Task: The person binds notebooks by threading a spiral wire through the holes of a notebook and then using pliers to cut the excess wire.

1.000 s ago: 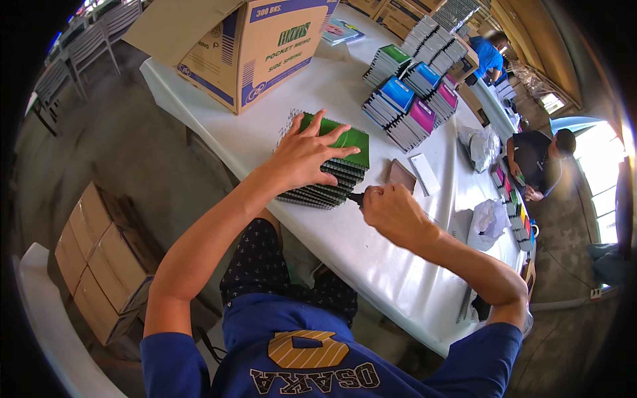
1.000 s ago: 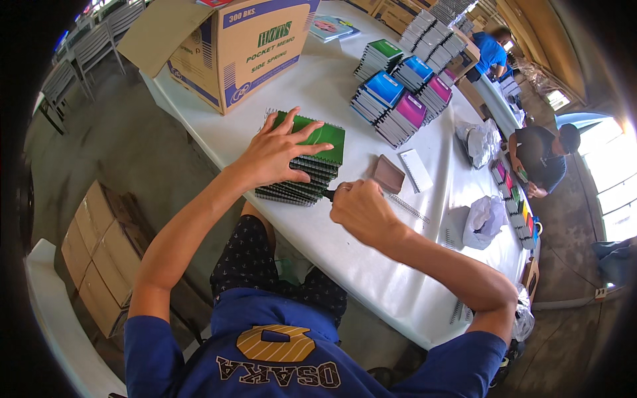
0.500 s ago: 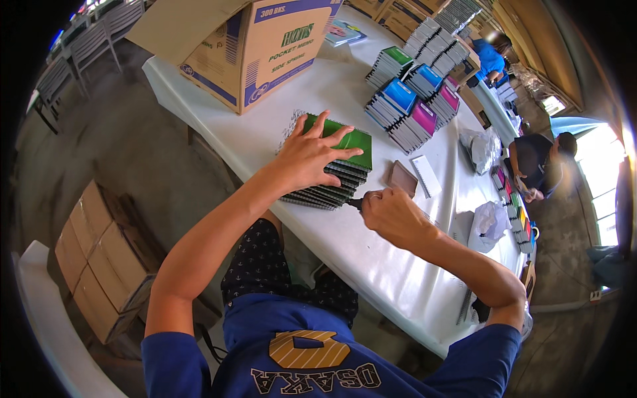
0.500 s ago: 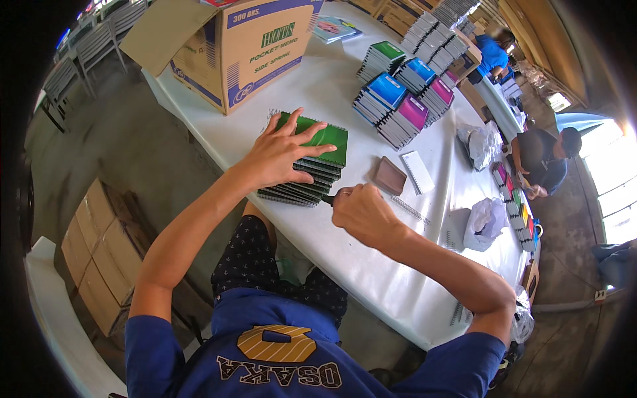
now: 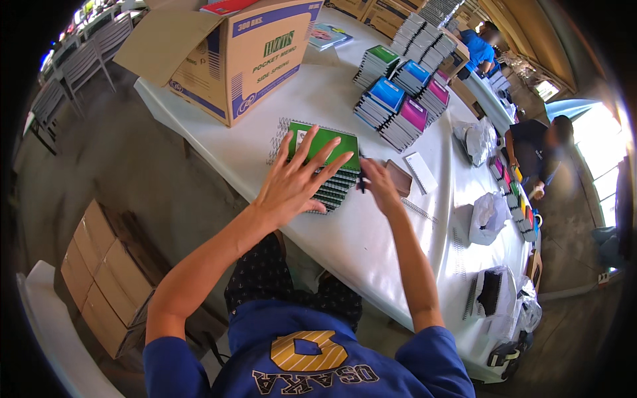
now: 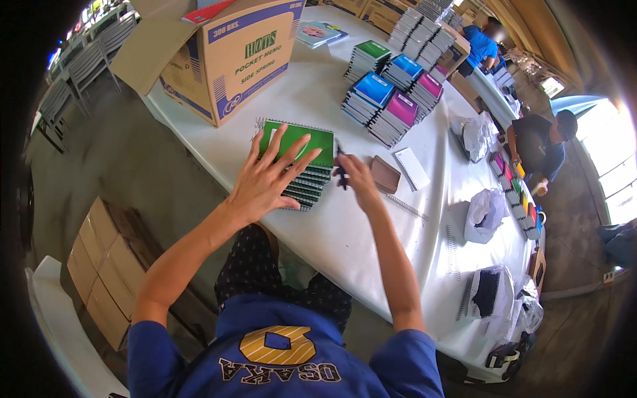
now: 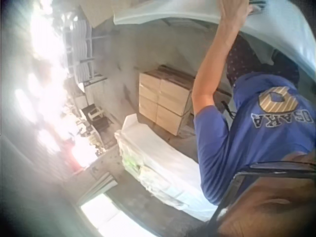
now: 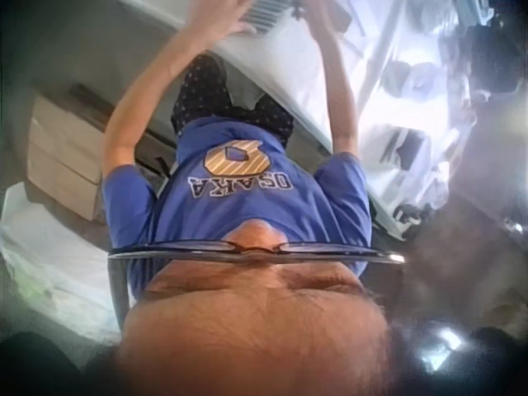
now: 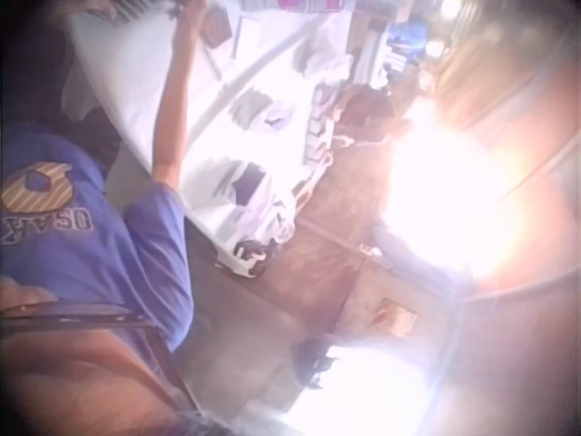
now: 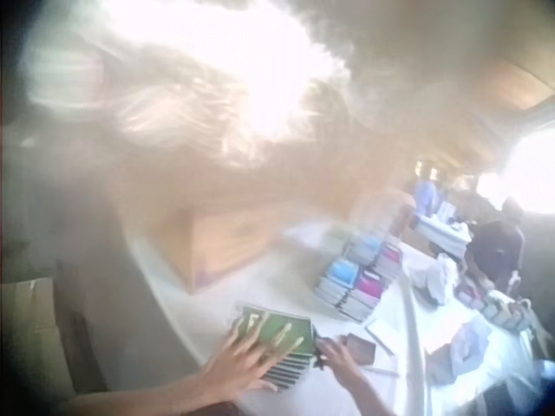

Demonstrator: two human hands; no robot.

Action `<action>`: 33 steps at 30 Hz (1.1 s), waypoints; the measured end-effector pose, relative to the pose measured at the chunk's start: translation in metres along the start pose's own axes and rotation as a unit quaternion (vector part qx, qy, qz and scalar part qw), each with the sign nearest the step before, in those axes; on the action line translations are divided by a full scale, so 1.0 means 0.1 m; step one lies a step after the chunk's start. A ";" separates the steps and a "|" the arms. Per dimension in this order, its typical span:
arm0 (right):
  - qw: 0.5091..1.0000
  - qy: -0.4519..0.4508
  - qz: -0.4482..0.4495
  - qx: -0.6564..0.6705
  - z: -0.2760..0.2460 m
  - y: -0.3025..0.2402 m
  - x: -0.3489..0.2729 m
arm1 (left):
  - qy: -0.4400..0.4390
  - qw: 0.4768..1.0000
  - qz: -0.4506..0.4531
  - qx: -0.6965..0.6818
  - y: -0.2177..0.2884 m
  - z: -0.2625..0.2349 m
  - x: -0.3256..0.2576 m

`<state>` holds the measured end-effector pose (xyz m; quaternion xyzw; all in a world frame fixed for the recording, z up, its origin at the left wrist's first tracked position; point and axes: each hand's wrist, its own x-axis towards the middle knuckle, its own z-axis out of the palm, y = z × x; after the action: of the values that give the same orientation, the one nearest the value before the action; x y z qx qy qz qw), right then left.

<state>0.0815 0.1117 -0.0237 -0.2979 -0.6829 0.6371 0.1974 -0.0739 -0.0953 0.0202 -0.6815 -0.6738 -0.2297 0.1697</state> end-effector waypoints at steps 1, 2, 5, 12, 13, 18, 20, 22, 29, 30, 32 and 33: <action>1.000 -0.002 0.000 0.003 0.11 0.06 0.04 | 0.007 1.000 -0.013 -0.004 0.03 0.01 -0.05; 0.999 -0.033 0.021 0.030 0.20 0.10 0.06 | 0.006 1.000 -0.013 -0.001 0.05 0.03 -0.09; 0.995 -0.058 0.049 0.068 0.26 0.12 0.06 | 0.027 0.999 -0.032 0.024 0.08 0.11 -0.14; 0.997 -0.039 0.029 0.060 0.24 0.19 0.03 | 0.029 0.997 -0.053 0.038 0.09 0.17 -0.12; 0.997 -0.041 0.030 0.058 0.24 0.18 0.03 | 0.016 0.998 -0.050 0.041 0.09 0.13 -0.11; 0.975 0.012 0.036 -0.221 -0.12 0.03 -0.16 | 0.084 0.995 -0.052 0.033 -0.05 0.01 0.20; 0.902 0.068 -0.141 -0.403 -0.10 -0.24 -0.39 | 0.095 0.992 -0.064 0.057 -0.27 0.01 0.24; 0.749 0.081 -0.305 -0.583 -0.11 -0.57 -0.65 | -0.010 0.997 -0.069 0.017 -0.43 0.06 0.29; 0.554 -0.090 -0.443 -0.699 0.25 -1.03 -1.09 | -0.069 0.992 -0.089 -0.052 -0.40 0.08 0.29; 0.500 -0.128 -0.440 -0.734 0.28 -1.01 -1.03 | -0.068 0.992 -0.088 -0.054 -0.39 0.09 0.28; 0.439 -0.166 -0.438 -0.766 0.29 -1.00 -0.94 | -0.045 0.994 -0.086 -0.055 -0.40 0.11 0.27; 0.406 -0.171 -0.454 -0.774 0.28 -0.99 -0.92 | -0.042 0.994 -0.087 -0.055 -0.39 0.12 0.27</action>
<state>0.1158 0.0289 0.0809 0.1447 -0.9398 -0.3087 0.0222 -0.1125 -0.0647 0.0215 -0.6373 -0.7235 -0.2521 0.0827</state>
